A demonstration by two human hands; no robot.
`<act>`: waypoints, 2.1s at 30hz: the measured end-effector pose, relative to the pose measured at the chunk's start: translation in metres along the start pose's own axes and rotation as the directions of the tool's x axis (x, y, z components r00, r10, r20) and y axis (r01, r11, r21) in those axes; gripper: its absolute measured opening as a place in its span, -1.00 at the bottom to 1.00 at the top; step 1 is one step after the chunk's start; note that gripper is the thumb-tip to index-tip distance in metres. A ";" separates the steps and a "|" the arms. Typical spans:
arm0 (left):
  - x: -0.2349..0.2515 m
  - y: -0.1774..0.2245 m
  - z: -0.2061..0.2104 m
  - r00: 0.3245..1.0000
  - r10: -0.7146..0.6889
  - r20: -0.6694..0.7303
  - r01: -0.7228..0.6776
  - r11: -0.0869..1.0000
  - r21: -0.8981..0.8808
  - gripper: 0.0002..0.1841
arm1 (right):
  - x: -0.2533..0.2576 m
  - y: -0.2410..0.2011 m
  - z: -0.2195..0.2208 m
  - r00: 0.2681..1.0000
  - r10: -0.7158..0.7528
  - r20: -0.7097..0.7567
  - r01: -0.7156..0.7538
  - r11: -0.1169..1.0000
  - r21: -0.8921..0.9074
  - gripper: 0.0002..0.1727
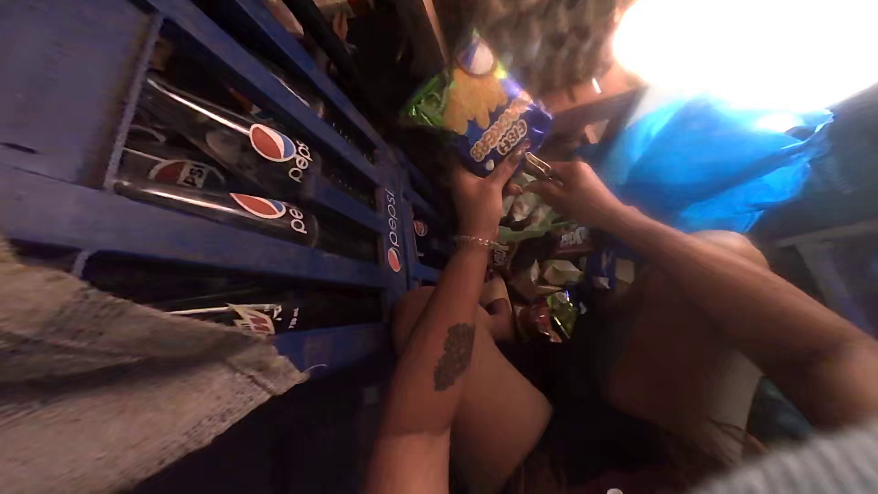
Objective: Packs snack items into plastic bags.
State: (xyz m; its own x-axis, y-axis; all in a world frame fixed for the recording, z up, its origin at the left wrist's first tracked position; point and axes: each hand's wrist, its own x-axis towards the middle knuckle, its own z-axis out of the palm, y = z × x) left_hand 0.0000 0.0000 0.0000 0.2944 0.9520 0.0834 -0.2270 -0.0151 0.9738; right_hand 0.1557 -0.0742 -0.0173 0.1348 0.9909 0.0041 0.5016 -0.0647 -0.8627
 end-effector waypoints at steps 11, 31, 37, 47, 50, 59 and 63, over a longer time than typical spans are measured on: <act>0.004 -0.008 -0.003 0.994 0.071 -0.086 -0.066 0.996 0.061 -0.20 | 0.003 -0.010 -0.001 0.991 0.075 0.110 -0.070 0.997 -0.043 -0.65; 0.008 -0.009 0.002 0.980 0.064 -0.190 -0.073 0.997 -0.040 -0.26 | 0.014 -0.018 -0.016 0.991 -0.012 0.135 0.020 0.998 -0.057 -0.57; 0.007 -0.009 0.003 0.964 0.207 -0.166 -0.196 0.977 0.080 -0.22 | 0.012 -0.015 -0.012 0.999 -0.031 0.043 0.037 0.990 -0.137 -0.57; 0.010 -0.013 -0.002 0.955 0.235 -0.181 -0.218 0.970 0.112 -0.24 | 0.004 -0.021 -0.013 0.999 0.052 0.017 -0.051 0.999 -0.019 -0.58; 0.010 -0.013 -0.002 0.957 0.231 -0.175 -0.217 0.971 0.098 -0.22 | 0.003 -0.020 -0.013 1.000 0.021 0.009 -0.020 1.000 -0.020 -0.64; 0.010 -0.009 -0.004 0.950 0.266 -0.165 -0.247 0.961 0.126 -0.25 | 0.003 -0.010 -0.008 0.993 -0.083 0.086 0.075 0.992 0.098 -0.68; 0.011 -0.006 -0.008 0.938 0.297 -0.177 -0.259 0.943 0.211 -0.21 | 0.005 -0.010 -0.012 0.985 -0.073 0.156 0.071 0.997 0.018 -0.75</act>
State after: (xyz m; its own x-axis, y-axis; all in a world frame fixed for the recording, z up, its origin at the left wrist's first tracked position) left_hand -0.0023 0.0133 -0.0066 0.0445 0.9428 0.3304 -0.0940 -0.3253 0.9409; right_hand 0.1617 -0.0698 -0.0024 -0.0372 0.9992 -0.0120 0.4941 0.0079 -0.8694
